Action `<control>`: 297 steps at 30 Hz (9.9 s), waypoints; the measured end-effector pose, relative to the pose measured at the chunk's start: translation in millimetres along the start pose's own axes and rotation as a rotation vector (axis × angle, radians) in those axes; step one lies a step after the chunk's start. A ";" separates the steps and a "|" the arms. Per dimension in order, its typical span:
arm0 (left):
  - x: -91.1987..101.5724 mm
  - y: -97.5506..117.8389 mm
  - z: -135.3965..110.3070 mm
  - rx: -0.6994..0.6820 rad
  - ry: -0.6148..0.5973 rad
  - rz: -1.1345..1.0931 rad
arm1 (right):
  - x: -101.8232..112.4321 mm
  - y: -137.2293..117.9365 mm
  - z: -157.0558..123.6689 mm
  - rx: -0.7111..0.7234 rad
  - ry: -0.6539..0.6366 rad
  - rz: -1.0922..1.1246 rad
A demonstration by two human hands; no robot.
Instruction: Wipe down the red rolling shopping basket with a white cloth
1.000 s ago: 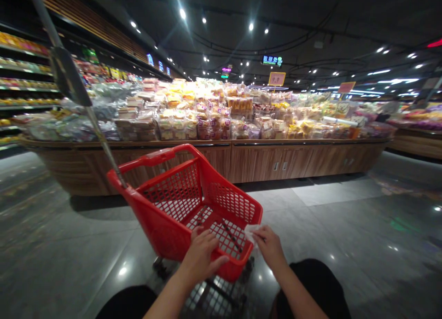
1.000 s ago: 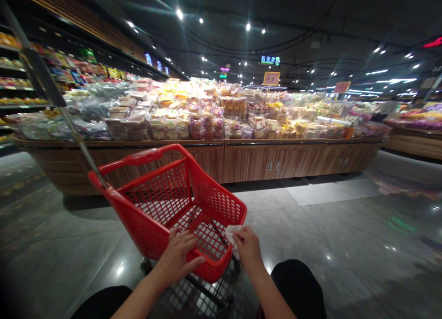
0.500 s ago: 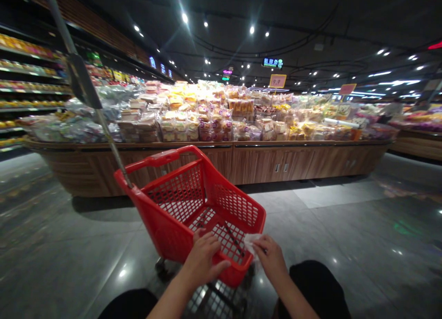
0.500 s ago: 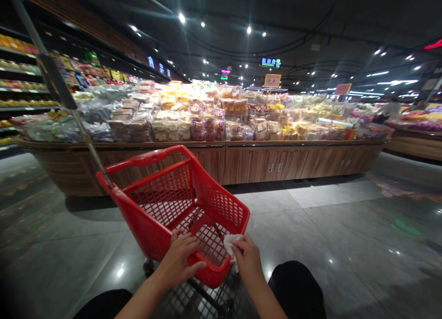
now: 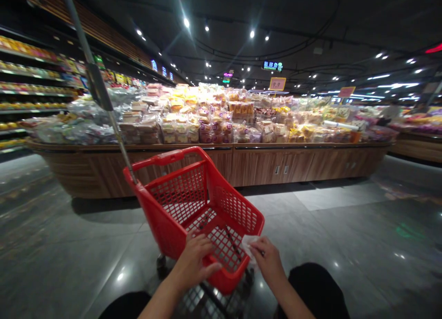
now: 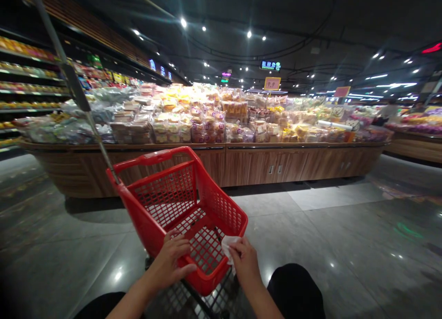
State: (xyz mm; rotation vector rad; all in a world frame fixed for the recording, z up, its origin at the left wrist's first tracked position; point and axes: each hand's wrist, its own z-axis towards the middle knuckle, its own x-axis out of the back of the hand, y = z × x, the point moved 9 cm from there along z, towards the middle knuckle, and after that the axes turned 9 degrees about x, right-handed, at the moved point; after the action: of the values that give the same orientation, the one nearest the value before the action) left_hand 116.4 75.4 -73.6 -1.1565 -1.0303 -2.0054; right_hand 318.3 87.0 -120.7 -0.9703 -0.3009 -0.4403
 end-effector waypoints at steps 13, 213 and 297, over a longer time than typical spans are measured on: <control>12.8 -15.0 -2.8 0.043 -0.021 0.063 | 17.2 7.5 20.2 0.041 0.096 -0.124; -7.5 -63.2 -46.4 0.584 -0.166 0.406 | -91.8 -86.6 53.7 0.454 -0.231 -0.144; 11.3 -70.2 -3.8 0.621 -0.026 0.373 | -42.8 -66.2 113.6 0.340 -0.036 -0.401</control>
State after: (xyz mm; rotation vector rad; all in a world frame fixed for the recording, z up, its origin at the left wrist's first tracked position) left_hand 54.3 107.4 -87.7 -0.9411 -1.2250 -1.2524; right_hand 243.0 160.1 -30.6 -0.5834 -0.5880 -0.7114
